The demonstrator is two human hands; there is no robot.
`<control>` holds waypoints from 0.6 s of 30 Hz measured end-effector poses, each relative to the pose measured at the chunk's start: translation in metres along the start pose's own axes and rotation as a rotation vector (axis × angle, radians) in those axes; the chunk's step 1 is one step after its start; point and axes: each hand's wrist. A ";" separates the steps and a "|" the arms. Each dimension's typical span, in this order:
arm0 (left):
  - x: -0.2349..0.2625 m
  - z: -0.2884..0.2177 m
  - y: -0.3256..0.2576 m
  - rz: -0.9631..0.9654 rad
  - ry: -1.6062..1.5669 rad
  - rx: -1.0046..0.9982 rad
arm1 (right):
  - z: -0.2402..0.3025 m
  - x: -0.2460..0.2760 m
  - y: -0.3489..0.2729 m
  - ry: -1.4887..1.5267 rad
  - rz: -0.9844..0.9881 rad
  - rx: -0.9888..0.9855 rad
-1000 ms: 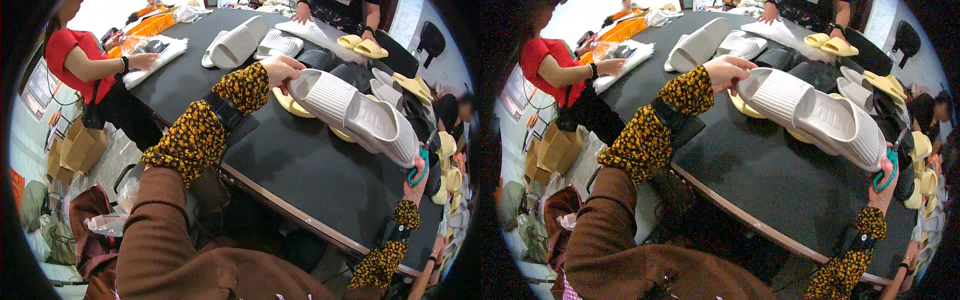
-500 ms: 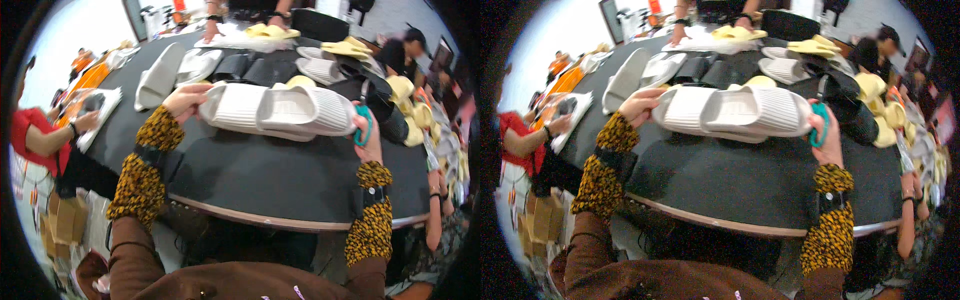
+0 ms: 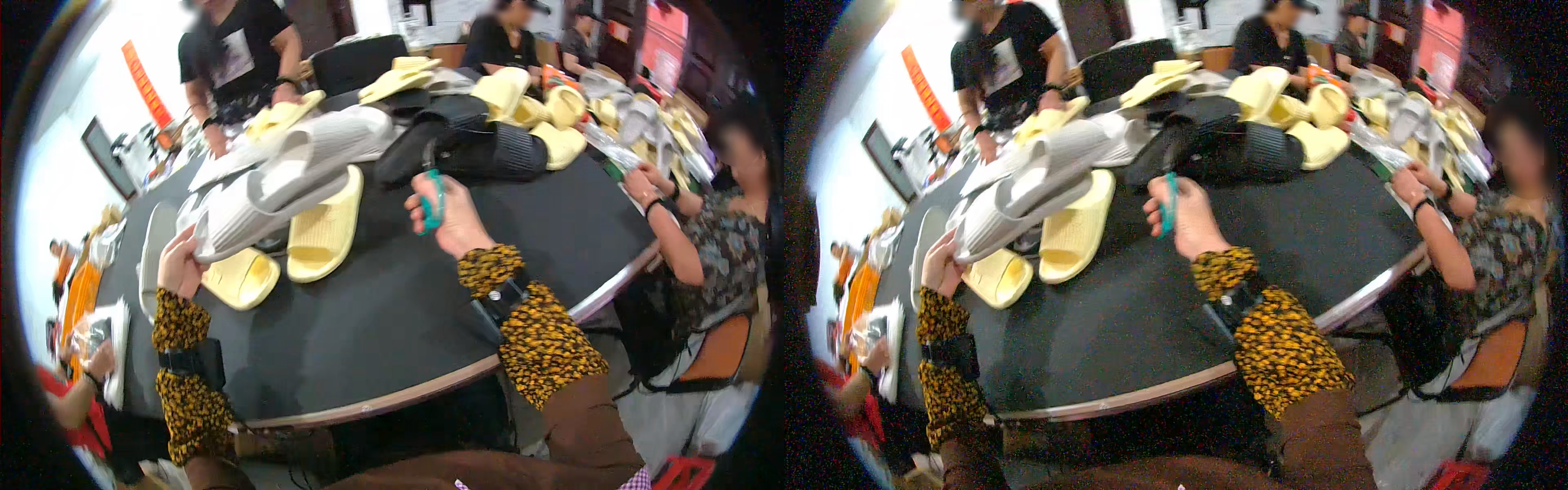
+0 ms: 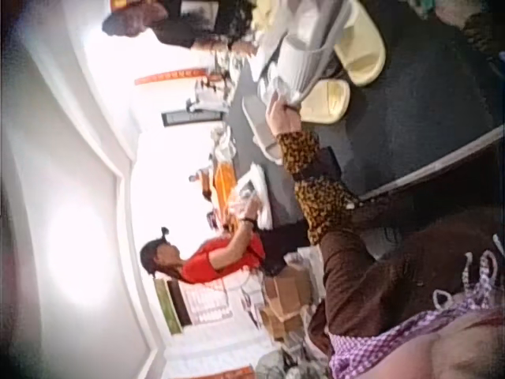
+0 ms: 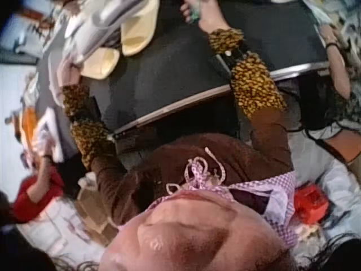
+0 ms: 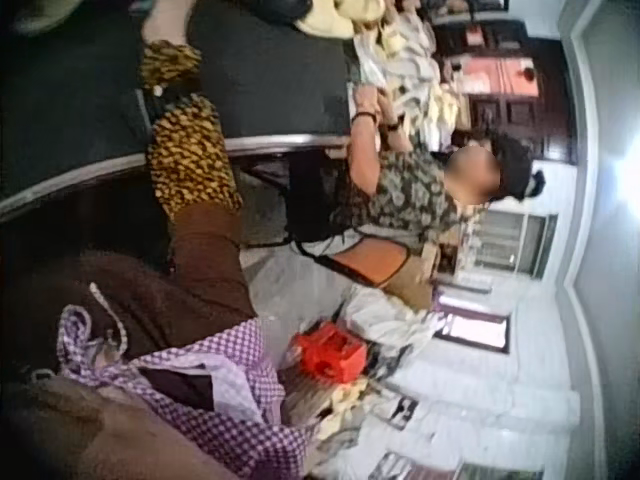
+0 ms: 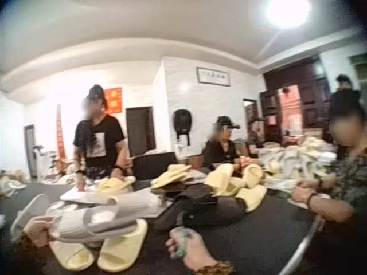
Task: Trimming excess material and threads from finished slide sandals using small snips.
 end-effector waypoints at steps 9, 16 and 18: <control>-0.104 -0.012 0.087 0.107 -0.049 0.015 | -0.008 -0.002 0.000 -0.087 0.097 -0.104; -0.239 -0.001 0.086 0.256 -0.082 0.008 | -0.012 -0.001 0.001 -0.063 0.083 -0.157; -0.276 0.007 0.081 0.368 -0.038 0.032 | -0.012 0.003 0.000 -0.104 0.119 -0.166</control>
Point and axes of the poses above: each hand's wrist, its own y-axis towards the middle knuckle, its own x-axis out of the back of the hand, z = x × y, and after that the axes turned 9 degrees about -z, right-handed
